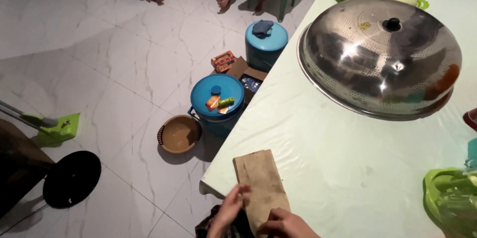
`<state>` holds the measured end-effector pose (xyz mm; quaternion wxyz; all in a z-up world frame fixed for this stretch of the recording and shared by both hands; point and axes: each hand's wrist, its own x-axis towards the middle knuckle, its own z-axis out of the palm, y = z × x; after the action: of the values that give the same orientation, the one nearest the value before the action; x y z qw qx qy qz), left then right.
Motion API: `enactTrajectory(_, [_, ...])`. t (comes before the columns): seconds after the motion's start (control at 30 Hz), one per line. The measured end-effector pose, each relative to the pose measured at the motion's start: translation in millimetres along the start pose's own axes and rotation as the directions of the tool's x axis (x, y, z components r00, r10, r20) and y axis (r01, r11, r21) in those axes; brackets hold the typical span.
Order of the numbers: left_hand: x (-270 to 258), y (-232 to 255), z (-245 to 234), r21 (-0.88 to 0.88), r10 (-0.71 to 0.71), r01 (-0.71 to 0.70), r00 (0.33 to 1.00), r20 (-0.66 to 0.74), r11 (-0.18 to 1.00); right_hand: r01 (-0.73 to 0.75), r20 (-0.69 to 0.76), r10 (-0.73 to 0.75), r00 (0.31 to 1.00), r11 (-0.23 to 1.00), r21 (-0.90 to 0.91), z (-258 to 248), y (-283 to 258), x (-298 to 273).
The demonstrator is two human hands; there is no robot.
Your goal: A person is wiping a table surface with a cloth, including folding and refolding the cloth.
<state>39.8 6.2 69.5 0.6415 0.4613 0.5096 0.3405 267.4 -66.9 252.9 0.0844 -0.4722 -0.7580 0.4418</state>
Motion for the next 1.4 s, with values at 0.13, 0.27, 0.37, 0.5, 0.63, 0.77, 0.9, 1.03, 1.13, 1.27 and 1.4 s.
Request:
enactTrajectory(0.13, [-23,0,-1,0.445,-0.066,-0.111,0.929,0.363,0.889,-0.032,-0.068,0.031,0.997,0.999,-0.023,18,44,11])
enactTrajectory(0.27, [-39,-7,16,0.794,-0.128,-0.194,0.938,0.322,0.576,0.056,-0.238,-0.021,0.971,0.988,0.141,1,34,8])
enactTrajectory(0.37, [-38,-18,22,0.671,0.231,-0.395,0.917,0.324,0.627,0.024,-0.321,0.004,0.947,0.996,0.085,3,56,12])
enactTrajectory(0.5, [-48,43,34,0.579,0.226,-0.335,0.94,0.255,0.743,-0.051,-0.325,0.106,0.94,0.984,0.171,-6,49,14])
enactTrajectory(0.63, [-39,26,33,0.429,0.191,-0.285,0.95,0.248,0.857,0.001,-0.419,0.104,0.902,0.97,0.242,-8,59,16])
enactTrajectory(0.77, [-27,18,32,0.469,-0.055,-0.056,0.974,0.219,0.881,-0.073,-0.426,0.226,0.876,0.936,0.346,-20,59,18])
enactTrajectory(0.9, [-7,-45,24,0.55,-0.09,-0.02,0.981,0.171,0.835,-0.201,-0.271,0.345,0.899,0.872,0.446,-18,94,18])
enactTrajectory(1.03, [-6,-32,33,0.559,-0.067,-0.02,0.988,0.136,0.829,-0.245,-0.036,0.424,0.905,0.588,0.771,-5,115,25])
enactTrajectory(1.13, [-1,-36,37,0.503,-0.142,0.099,0.989,0.049,0.859,-0.207,-0.009,0.364,0.931,0.549,0.809,4,117,31])
enactTrajectory(1.27, [10,-42,36,0.26,-0.205,0.207,0.978,-0.034,0.943,-0.204,-0.056,0.468,0.882,0.488,0.849,26,141,48])
enactTrajectory(1.4, [25,-71,24,0.324,-0.269,0.277,0.961,-0.071,0.904,-0.333,-0.119,0.635,0.764,0.545,0.769,36,147,61])
